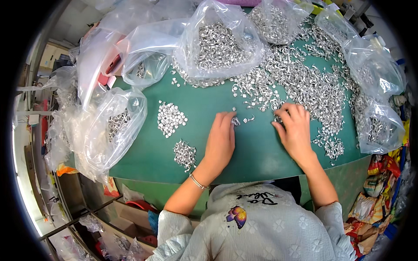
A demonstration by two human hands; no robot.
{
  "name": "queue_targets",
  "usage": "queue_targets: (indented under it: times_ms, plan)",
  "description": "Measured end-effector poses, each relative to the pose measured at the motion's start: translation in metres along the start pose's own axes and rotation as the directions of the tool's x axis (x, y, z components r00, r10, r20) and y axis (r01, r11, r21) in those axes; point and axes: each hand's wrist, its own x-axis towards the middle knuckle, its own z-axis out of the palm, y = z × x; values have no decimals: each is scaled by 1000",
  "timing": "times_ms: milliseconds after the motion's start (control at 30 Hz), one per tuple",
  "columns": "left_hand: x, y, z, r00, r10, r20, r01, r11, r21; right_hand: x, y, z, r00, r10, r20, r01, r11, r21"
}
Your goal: The person sorts through piles of small metal hardware components like rings and clips on a green workbench by hand, placing them into specific piles and plastic bags.
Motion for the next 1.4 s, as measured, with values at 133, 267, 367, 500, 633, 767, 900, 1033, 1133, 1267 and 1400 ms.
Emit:
queue_targets:
  times_ms: [133, 267, 367, 500, 633, 767, 900, 1033, 1133, 1267, 1400]
  plan:
    - [5, -7, 1, 976, 68, -208, -44, 992, 117, -18, 7, -7, 999, -14, 47, 7, 989, 145]
    - [2, 9, 10, 986, 169, -8, -165, 970, 178, -24, 4, -18, 1000, 9, 2, -9, 997, 82]
    - [0, 16, 27, 981, 176, 76, -191, 920, 341, -27, -12, -19, 998, -24, 55, 20, 997, 70]
    - [-6, 10, 23, 968, 245, 61, -248, 884, 397, -31, -1, -18, 997, 34, -74, -29, 998, 60]
    - [-9, 12, 20, 972, 237, 9, -218, 879, 424, -17, -5, -9, 998, -41, -39, 45, 993, 109]
    - [-11, 22, 17, 974, 213, 77, -226, 907, 355, -20, -3, -3, 997, -74, 13, 73, 994, 83]
    - [-25, 25, 14, 988, 138, 72, -154, 935, 319, -36, 6, -11, 999, 25, 23, -28, 990, 141]
    - [-24, 29, 27, 979, 178, 104, -201, 934, 295, -28, -8, -11, 996, 21, 82, -28, 996, 88]
    - [-29, 33, 24, 984, 145, 108, -171, 938, 300, -32, -14, -7, 998, -41, 53, 39, 999, 35]
    - [-42, 29, 18, 990, 100, 103, -126, 949, 289, -30, -22, 1, 1000, 2, 30, -3, 999, 49]
    - [-50, 30, 16, 991, 85, 101, -108, 961, 253, -37, -32, 10, 998, -28, 64, 25, 998, 57]
